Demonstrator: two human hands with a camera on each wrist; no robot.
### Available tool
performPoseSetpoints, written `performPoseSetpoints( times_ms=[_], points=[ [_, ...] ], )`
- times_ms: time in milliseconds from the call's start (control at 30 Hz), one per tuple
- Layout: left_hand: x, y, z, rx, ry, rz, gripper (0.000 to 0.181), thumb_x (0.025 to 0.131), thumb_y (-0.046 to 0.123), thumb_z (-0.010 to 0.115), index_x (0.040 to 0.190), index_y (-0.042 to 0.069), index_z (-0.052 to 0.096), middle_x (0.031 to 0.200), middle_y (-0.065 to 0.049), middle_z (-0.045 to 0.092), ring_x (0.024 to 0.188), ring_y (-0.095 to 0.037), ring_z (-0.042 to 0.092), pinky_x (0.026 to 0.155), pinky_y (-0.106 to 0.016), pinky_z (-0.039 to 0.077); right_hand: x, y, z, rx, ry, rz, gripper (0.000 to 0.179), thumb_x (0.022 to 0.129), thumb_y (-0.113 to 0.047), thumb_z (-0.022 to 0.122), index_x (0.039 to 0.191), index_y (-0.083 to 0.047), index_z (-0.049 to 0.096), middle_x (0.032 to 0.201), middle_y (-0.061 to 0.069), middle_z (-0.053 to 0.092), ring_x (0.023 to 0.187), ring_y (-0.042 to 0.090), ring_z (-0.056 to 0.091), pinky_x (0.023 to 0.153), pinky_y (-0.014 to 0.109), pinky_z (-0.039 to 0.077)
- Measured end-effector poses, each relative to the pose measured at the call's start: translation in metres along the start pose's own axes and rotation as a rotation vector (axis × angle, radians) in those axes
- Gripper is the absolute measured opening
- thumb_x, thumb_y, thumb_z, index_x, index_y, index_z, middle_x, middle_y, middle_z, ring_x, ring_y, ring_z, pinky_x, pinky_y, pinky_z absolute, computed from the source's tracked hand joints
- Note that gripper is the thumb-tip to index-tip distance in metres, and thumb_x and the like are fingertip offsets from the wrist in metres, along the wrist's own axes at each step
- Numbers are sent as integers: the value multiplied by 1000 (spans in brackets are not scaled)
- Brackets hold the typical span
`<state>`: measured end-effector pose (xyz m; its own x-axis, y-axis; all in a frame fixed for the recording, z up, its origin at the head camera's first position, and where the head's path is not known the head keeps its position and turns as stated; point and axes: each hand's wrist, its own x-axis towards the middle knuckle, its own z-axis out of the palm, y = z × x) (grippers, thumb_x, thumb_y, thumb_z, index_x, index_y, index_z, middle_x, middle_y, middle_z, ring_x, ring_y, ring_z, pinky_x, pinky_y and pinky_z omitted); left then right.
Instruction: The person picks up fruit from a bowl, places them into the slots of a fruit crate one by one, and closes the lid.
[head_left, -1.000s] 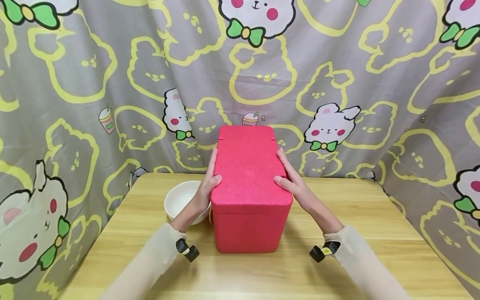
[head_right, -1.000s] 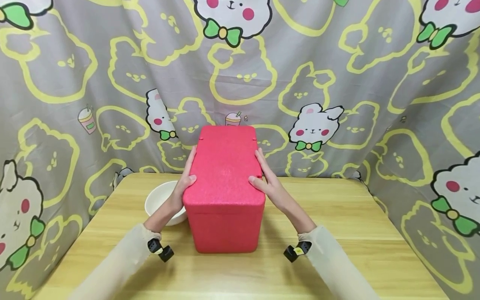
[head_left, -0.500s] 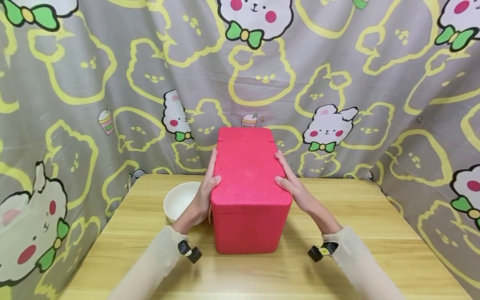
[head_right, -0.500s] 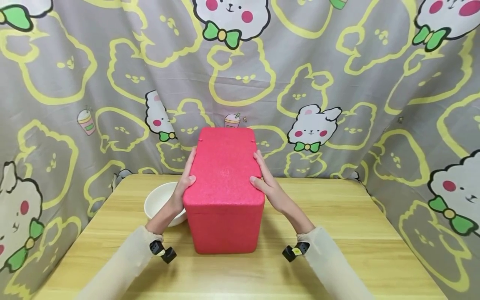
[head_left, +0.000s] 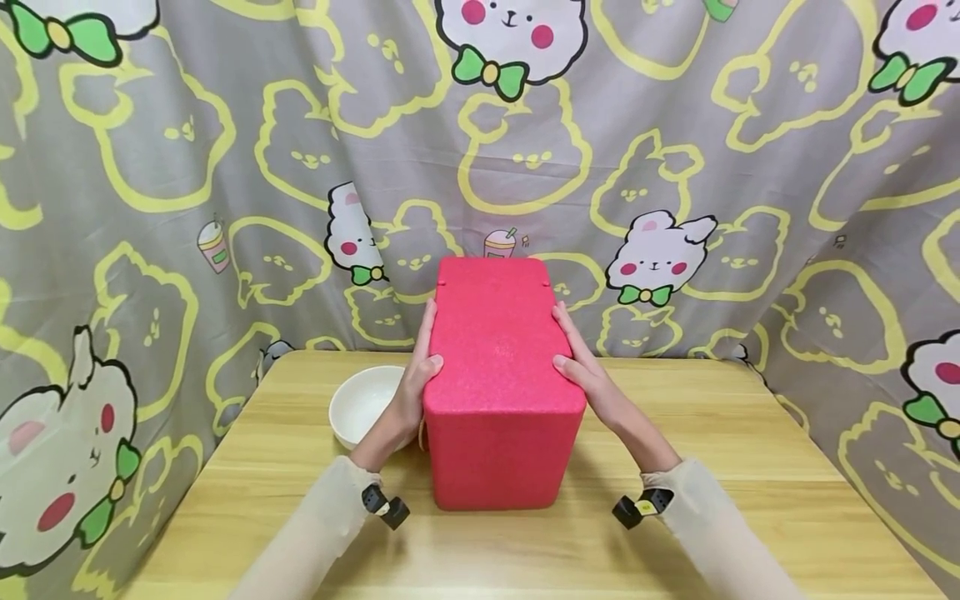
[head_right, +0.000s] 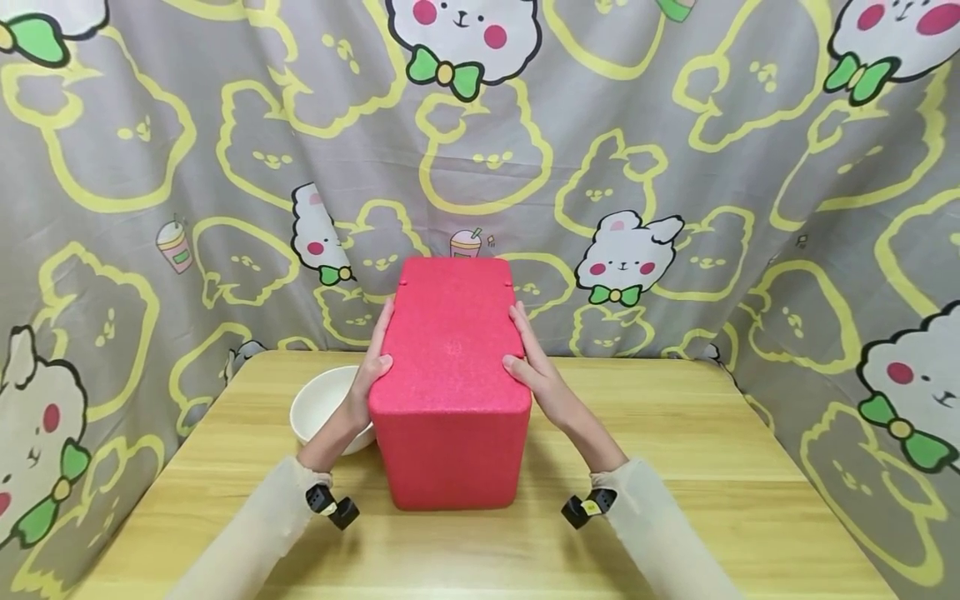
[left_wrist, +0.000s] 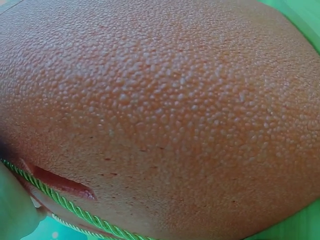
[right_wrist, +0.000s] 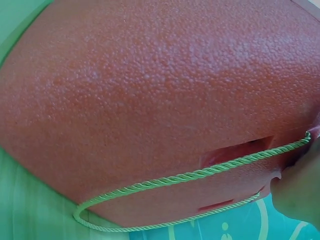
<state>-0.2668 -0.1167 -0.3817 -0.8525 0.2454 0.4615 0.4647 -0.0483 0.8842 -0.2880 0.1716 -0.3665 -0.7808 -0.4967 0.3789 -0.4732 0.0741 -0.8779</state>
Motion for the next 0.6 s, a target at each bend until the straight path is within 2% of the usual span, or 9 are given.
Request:
performPoseSetpoints(
  times_ms=[200,267,333,400,467,533,600],
  points=[
    [-3,4,-3,10,-16,-40,80,92,30,34,163,40,-4,170,19,-2,156,-11,2,124,-62,5,0,0,3,10,4,-9,74,100,-18,37,165,-20,3,172,-10,-11,159,20,-12,122,63,2],
    [-2,4,-5,21,-29,-35,81,92,28,33,163,38,-4,170,17,-3,157,-11,2,124,-60,4,-1,0,3,-9,3,-8,74,101,-18,39,165,-20,4,172,-9,-9,159,20,-11,123,63,2],
    [0,5,-9,67,-41,-16,81,93,24,34,164,31,-4,172,11,-4,158,-15,0,125,-60,4,0,-1,0,-39,-2,-9,74,101,-17,42,165,-19,5,172,-8,-8,159,21,-9,123,62,3],
    [3,7,-15,175,-48,18,79,94,22,36,165,22,1,173,3,-2,159,-20,1,125,-61,5,2,-4,-4,-84,-13,-4,75,101,-16,45,165,-19,7,173,-6,-6,159,21,-8,124,63,3],
    [7,11,-23,338,-41,69,77,95,23,41,164,11,9,173,-4,4,160,-25,6,124,-62,8,6,-9,-10,-147,-24,2,77,101,-16,49,165,-19,8,173,-4,-5,160,22,-6,124,64,5],
    [10,18,-32,496,-14,100,72,97,25,44,163,8,19,172,-8,14,159,-30,12,124,-64,10,11,-16,-17,-240,-27,7,77,101,-20,52,165,-22,9,173,-2,-4,160,23,-4,123,66,7],
    [14,23,-41,633,27,131,67,99,28,46,161,8,27,169,-10,24,158,-32,18,124,-62,11,18,-24,-24,-377,-15,3,77,102,-26,54,165,-25,10,173,-2,-1,160,23,-1,123,67,6]
  ],
)
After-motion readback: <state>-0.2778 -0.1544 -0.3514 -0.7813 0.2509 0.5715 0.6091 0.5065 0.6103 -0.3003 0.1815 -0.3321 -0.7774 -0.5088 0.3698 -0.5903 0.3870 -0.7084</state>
